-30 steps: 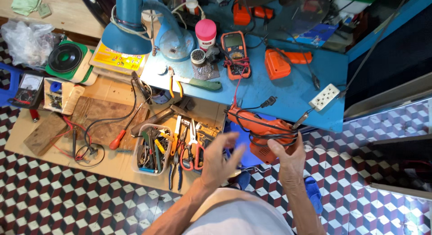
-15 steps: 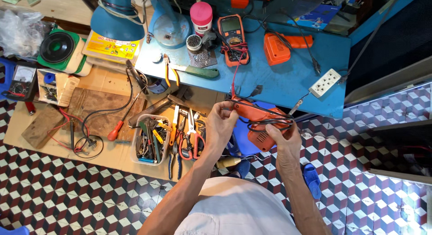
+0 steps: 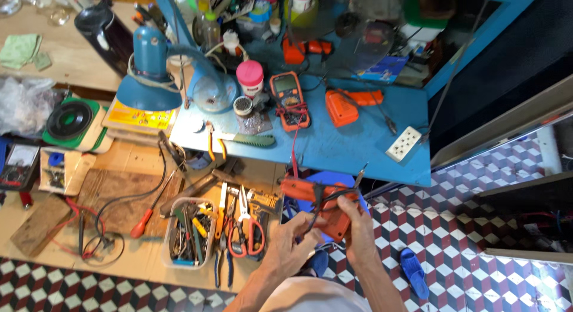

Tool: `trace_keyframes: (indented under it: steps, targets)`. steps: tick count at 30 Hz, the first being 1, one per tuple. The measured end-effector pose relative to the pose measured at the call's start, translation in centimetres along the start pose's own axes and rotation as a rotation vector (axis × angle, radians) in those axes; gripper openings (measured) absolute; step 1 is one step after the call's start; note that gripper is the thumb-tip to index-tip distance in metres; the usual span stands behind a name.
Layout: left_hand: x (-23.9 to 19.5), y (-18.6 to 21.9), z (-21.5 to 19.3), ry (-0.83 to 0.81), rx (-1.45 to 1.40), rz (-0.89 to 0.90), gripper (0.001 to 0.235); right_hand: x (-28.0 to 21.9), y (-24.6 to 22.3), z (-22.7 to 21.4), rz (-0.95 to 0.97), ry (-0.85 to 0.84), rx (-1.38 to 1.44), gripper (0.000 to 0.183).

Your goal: The person handles a small cylindrical component, then uses a heat gun to apply heat to a soldering iron tip and a small object on the workbench. They also move a blue stool, plug in the heat gun, and handle a roll of solder and a small box of parts.

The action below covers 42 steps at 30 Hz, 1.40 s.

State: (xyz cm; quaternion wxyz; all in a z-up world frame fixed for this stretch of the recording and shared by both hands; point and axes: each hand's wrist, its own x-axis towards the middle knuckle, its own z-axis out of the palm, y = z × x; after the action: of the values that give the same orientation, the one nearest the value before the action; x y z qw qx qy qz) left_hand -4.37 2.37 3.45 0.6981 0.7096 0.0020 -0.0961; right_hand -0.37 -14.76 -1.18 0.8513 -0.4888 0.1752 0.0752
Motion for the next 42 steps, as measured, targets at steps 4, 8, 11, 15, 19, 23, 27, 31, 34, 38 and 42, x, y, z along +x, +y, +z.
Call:
trace_keyframes:
  steps: [4,8,11,15,19,23,27,31,34,38,42]
  targets:
    - [0.8,2.3,0.4,0.117,0.147,-0.357,0.031,-0.8,-0.4,0.6,-0.063,0.018,-0.049,0.035]
    - [-0.2,1.4,-1.7,0.0,0.115,0.14,0.036,-0.1,-1.1,-0.1,-0.021,0.04,0.125,0.039]
    - [-2.3,-2.2,-3.8,-0.045,0.138,0.481,0.032,1.1,-2.0,-2.0,0.12,0.215,0.4,0.038]
    - [-2.1,-7.2,-3.3,0.008,0.11,-0.469,0.029,1.2,-3.6,-4.4,-0.014,0.131,0.199,0.039]
    - [-1.5,-5.6,-2.9,0.005,0.875,-0.092,0.032,0.1,-5.5,-5.0,-0.149,0.006,-0.052,0.048]
    - [1.3,1.1,-1.1,0.279,0.421,0.221,0.031,-0.5,-7.2,-4.6,-0.161,-0.055,-0.326,0.059]
    - [6.0,5.9,1.4,-0.001,0.581,0.491,0.055,-1.7,-8.6,-3.6,-0.109,-0.133,-0.581,0.068]
    - [7.2,6.1,1.3,-0.446,0.574,-0.042,0.074,-2.4,-9.3,-3.4,-0.078,-0.245,-0.64,0.069]
    - [5.9,5.1,0.2,-0.544,0.357,-0.271,0.08,-2.7,-8.9,-3.9,-0.031,-0.268,-0.628,0.068]
    - [4.1,4.5,0.4,-0.373,0.53,-0.194,0.081,-2.1,-8.3,-4.3,0.004,-0.306,-0.543,0.064]
    - [2.7,4.6,0.5,-0.242,0.503,-0.184,0.077,-1.7,-7.1,-4.1,-0.005,-0.258,-0.63,0.062]
